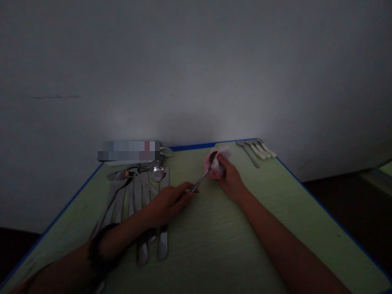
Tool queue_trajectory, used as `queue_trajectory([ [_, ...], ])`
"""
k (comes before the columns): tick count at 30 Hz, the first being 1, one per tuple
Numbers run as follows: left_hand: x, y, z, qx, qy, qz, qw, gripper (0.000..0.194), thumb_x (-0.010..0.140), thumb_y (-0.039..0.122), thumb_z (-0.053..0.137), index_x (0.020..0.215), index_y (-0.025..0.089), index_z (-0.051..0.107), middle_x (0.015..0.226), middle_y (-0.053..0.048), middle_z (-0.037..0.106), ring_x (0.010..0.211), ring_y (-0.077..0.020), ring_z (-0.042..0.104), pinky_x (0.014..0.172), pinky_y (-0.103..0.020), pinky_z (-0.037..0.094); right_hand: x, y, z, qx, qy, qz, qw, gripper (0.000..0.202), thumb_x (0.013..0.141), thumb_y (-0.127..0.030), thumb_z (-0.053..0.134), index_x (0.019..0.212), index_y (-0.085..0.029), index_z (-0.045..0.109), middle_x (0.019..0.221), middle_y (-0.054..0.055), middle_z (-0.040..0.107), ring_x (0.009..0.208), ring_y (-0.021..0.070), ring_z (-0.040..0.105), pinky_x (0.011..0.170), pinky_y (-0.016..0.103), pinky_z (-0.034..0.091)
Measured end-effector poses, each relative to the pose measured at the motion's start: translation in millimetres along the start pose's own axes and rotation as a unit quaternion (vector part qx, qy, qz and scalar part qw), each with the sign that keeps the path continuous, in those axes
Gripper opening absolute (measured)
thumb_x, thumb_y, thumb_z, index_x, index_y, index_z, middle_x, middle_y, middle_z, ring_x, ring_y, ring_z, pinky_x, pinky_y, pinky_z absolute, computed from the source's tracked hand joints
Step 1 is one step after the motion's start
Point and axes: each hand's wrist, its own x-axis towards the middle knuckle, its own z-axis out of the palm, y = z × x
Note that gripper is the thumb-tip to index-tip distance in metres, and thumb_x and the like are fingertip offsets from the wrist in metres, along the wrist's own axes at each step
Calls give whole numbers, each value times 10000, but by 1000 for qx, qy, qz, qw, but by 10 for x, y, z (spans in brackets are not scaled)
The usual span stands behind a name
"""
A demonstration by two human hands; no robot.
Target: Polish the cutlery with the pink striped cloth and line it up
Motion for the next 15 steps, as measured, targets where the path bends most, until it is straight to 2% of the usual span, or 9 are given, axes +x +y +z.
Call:
queue_trajectory([
  [5, 1, 16, -8, 0, -3, -7, 1000, 346, 926, 411, 294, 1071, 195, 523, 683, 7, 592, 656, -154, 585, 585, -234, 400, -10, -65, 7, 121, 21, 0, 992, 168, 743, -306, 522, 854, -222, 614, 816, -10, 642, 748, 130, 579, 665, 258, 499],
  [11, -4, 43, -23, 3, -1, -4, 1000, 357, 928, 409, 274, 1078, 207, 526, 716, 3, 605, 660, -151, 581, 599, -236, 403, -3, -97, -21, 142, 3, 1, 990, 228, 772, -396, 474, 856, -220, 593, 983, 16, 641, 950, 178, 578, 785, 342, 494],
  [15, -2, 39, -23, 2, 0, -4, 1000, 353, 928, 404, 281, 1086, 201, 524, 667, 16, 588, 621, -142, 565, 571, -227, 389, -6, -109, -30, 133, -4, -5, 991, 325, 783, -514, 454, 870, -233, 591, 996, 23, 638, 962, 186, 578, 779, 352, 499],
])
